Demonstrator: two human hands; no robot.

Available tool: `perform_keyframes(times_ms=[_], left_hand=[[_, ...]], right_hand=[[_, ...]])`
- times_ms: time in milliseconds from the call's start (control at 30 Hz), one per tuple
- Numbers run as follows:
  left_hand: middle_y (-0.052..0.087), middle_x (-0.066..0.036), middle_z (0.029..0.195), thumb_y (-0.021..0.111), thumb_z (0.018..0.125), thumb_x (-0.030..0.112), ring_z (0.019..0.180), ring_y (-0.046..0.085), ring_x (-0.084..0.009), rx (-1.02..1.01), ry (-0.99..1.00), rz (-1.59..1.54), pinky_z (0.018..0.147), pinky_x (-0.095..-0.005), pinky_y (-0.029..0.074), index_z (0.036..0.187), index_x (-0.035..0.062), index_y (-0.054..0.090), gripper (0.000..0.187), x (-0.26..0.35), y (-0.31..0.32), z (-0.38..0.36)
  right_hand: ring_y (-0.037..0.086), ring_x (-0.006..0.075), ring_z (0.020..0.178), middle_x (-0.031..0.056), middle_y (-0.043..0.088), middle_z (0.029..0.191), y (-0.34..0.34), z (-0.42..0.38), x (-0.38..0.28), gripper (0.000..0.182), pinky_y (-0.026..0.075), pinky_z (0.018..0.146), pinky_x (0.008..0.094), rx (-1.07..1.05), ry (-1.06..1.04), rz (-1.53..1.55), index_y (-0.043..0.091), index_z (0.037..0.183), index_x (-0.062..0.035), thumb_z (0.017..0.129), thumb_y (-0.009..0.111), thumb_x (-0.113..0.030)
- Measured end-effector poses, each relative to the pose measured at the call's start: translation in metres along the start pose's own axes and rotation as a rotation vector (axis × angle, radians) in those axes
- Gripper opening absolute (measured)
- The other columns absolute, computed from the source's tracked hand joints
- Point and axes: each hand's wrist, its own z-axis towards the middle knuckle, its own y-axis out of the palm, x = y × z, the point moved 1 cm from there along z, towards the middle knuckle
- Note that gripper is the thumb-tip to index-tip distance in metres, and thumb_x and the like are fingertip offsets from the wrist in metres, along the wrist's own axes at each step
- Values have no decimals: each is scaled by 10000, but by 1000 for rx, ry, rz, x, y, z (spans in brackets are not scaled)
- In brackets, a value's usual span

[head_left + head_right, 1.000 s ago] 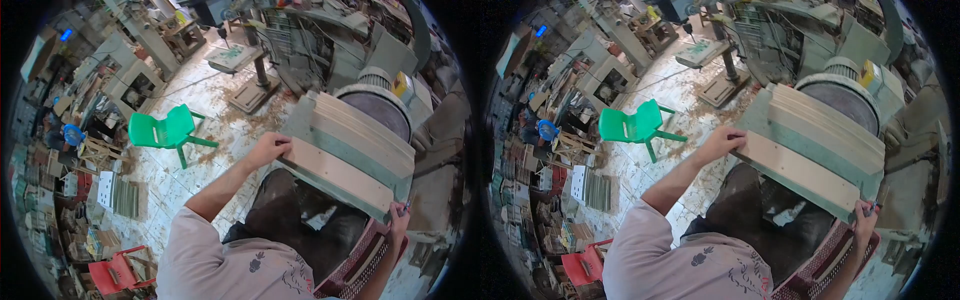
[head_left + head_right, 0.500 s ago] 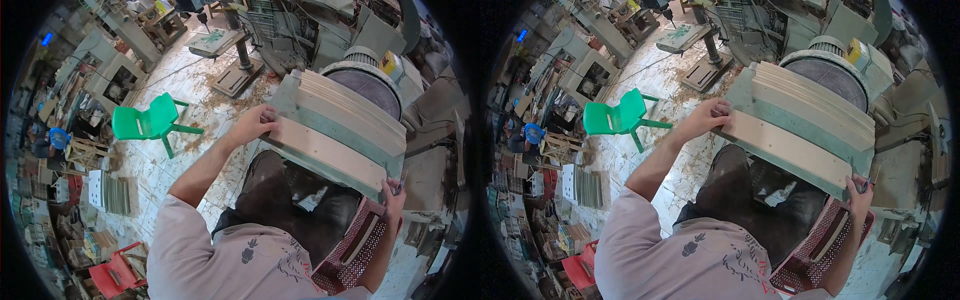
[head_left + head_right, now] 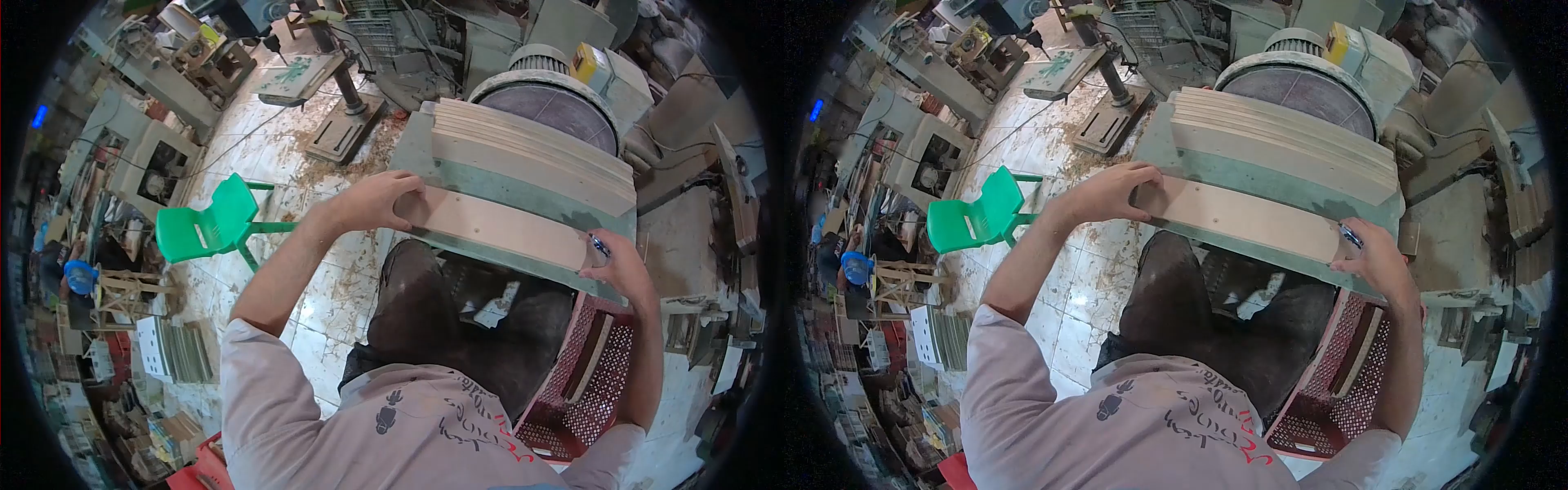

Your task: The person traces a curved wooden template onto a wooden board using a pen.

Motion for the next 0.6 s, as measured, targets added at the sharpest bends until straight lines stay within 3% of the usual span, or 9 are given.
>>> perform_keyframes(times_ms=[67,133,600], left_hand=[[567,-125,1192,783,701,151,1122,551,-312,5,-28,5,958,-380,454,1130,54,547,499,1,-1,0],[572,-137,1168,780,694,159,1101,553,-329,22,10,1,935,-392,460,1117,53,553,492,-3,1,1],[577,-145,1104,783,673,134,1049,562,-325,-11,40,-47,899,-386,470,1064,41,562,458,-2,-4,5]], right_hand=[[608,345,1026,200,634,1122,0,1,1,646,464,895,364,-51,45,30,588,1141,13,574,863,-133],[616,348,921,203,639,1002,2,-1,4,617,471,837,366,9,-62,-8,589,1129,9,583,848,-116],[631,382,945,212,656,997,4,-1,0,555,491,840,399,16,-59,4,589,1109,1,616,813,-121]])
